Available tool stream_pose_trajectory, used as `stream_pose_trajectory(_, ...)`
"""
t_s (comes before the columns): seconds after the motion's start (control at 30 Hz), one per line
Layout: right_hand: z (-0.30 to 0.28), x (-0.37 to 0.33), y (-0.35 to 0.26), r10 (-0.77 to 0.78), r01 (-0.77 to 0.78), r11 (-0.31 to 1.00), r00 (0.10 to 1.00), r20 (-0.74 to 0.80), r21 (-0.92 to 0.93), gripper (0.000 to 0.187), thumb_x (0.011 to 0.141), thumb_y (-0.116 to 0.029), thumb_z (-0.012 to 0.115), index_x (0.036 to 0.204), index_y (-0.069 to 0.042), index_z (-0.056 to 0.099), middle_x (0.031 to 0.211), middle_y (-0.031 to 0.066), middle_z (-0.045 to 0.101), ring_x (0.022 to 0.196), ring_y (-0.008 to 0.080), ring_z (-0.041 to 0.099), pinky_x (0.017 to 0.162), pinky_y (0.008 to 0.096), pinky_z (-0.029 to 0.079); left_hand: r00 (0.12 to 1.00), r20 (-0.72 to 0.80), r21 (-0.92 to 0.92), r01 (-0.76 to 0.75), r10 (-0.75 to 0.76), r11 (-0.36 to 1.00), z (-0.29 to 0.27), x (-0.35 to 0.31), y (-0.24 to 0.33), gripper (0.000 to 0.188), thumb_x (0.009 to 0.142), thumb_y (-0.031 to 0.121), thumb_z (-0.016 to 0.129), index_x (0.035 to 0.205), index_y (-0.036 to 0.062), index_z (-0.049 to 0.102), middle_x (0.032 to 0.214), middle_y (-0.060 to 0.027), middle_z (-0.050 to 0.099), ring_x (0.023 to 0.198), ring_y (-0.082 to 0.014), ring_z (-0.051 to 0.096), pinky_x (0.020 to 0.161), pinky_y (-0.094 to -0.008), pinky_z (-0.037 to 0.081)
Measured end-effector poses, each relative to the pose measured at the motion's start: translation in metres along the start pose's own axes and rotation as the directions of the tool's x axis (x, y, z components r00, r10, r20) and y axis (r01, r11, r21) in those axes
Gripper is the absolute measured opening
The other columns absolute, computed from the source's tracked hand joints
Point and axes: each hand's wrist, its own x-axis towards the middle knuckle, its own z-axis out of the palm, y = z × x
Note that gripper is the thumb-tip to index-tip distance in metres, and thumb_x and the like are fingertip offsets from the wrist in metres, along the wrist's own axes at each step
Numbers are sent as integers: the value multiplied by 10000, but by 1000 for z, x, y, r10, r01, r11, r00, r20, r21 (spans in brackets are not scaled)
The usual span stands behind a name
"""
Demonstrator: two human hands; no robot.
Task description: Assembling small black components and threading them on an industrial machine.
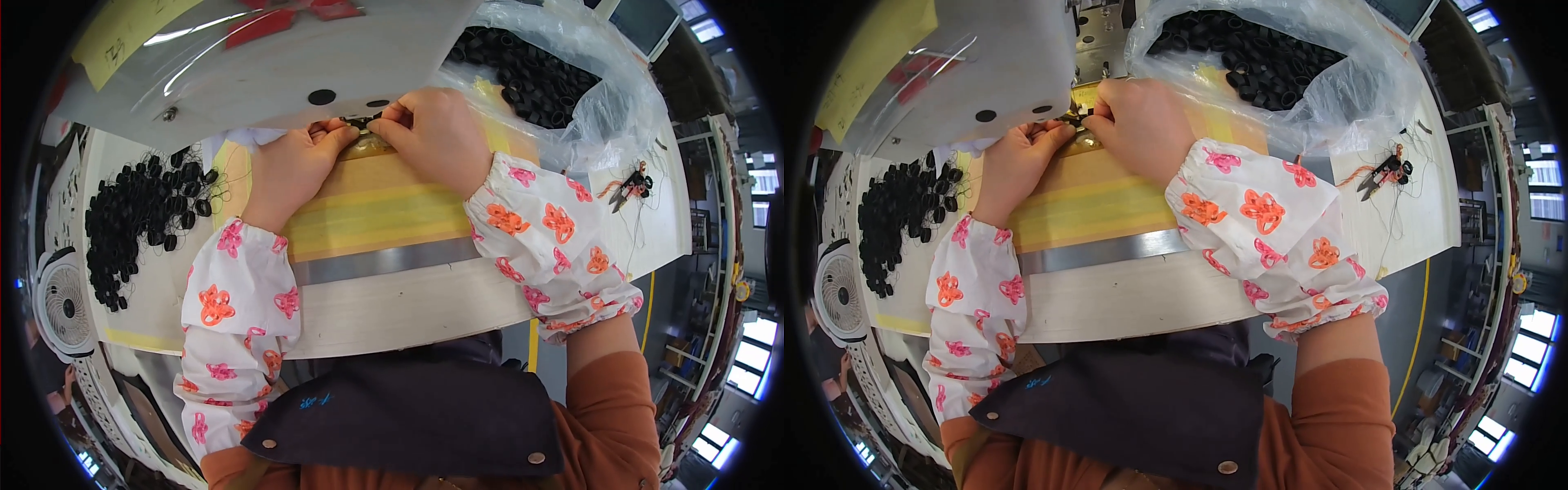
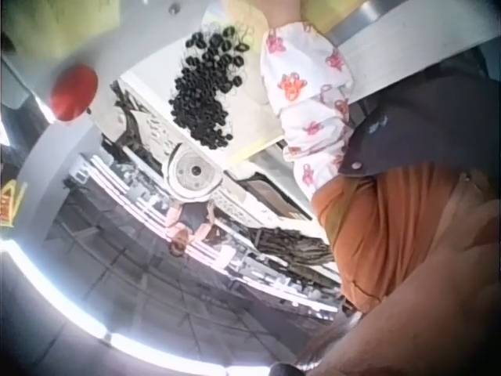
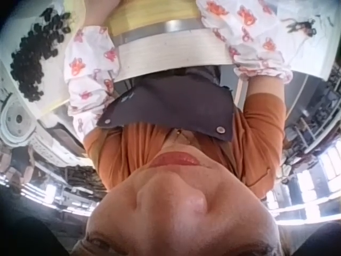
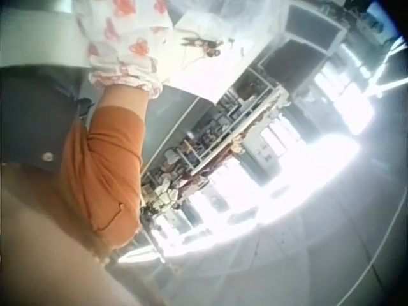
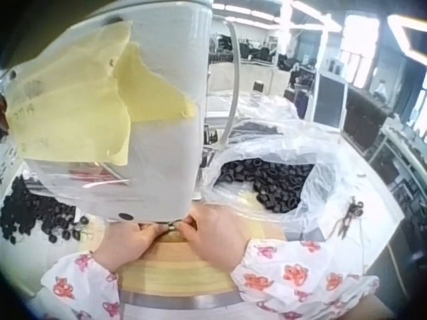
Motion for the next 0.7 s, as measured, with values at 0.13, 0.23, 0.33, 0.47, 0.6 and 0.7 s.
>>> stream_pose_trajectory(0.13, 0, -1, 8, -17, 18, 999, 1000, -25, 50, 158, 685, -125, 661, 694, 24, 611, 576, 117, 588, 494, 168, 564, 477, 265, 437, 1000, -17, 31, -7, 8, 1000, 4, 1, 3, 259, 722, 310, 644, 721, 52, 622, 613, 0, 597, 545, -89, 543, 532, -222, 405)
stream_pose_trajectory(0.23, -2, -2, 7, -9, 10, 999, 999, -31, 39, 169, 685, -125, 668, 682, 23, 585, 574, 104, 583, 489, 168, 557, 471, 264, 432, 999, -25, 5, -25, 25, 1000, 7, 3, -2, 266, 724, 310, 645, 714, 46, 612, 611, 3, 595, 539, -86, 539, 530, -222, 404)
stream_pose_trajectory(0.33, 2, -3, 8, 7, -3, 997, 999, -54, 74, 185, 670, -164, 665, 630, -22, 553, 558, 108, 568, 530, 277, 563, 503, 351, 445, 997, -31, -31, -75, 74, 997, 4, 4, -6, 281, 721, 320, 645, 724, 42, 606, 605, 5, 591, 540, -96, 539, 537, -228, 408)
stream_pose_trajectory(0.47, 3, -8, 12, -28, 32, 998, 997, -67, 55, 188, 681, -166, 676, 669, -12, 570, 571, 94, 574, 513, 214, 554, 491, 304, 438, 968, -84, 160, -222, 237, 962, 3, -4, -1, 186, 778, 198, 623, 822, 17, 611, 593, -35, 563, 520, -97, 495, 494, -235, 385)
stream_pose_trajectory(0.6, 1, -16, 0, 63, -58, 994, 997, -53, 91, 228, 698, -211, 666, 664, -5, 574, 622, 105, 602, 554, 226, 584, 526, 317, 460, 903, -11, 116, -425, 429, 898, 8, -29, -1, 109, 790, 146, 547, 859, 105, 620, 641, -105, 579, 560, -273, 565, 489, -354, 422)
stream_pose_trajectory(0.7, 3, -24, -6, 92, -103, 963, 994, 55, 248, 242, 703, -217, 668, 730, 11, 591, 642, 118, 609, 557, 209, 588, 540, 297, 468, 813, 126, 102, -581, 569, 807, 5, -46, 1, 149, 773, 109, 546, 903, 107, 618, 630, -102, 566, 542, -273, 548, 485, -362, 416)
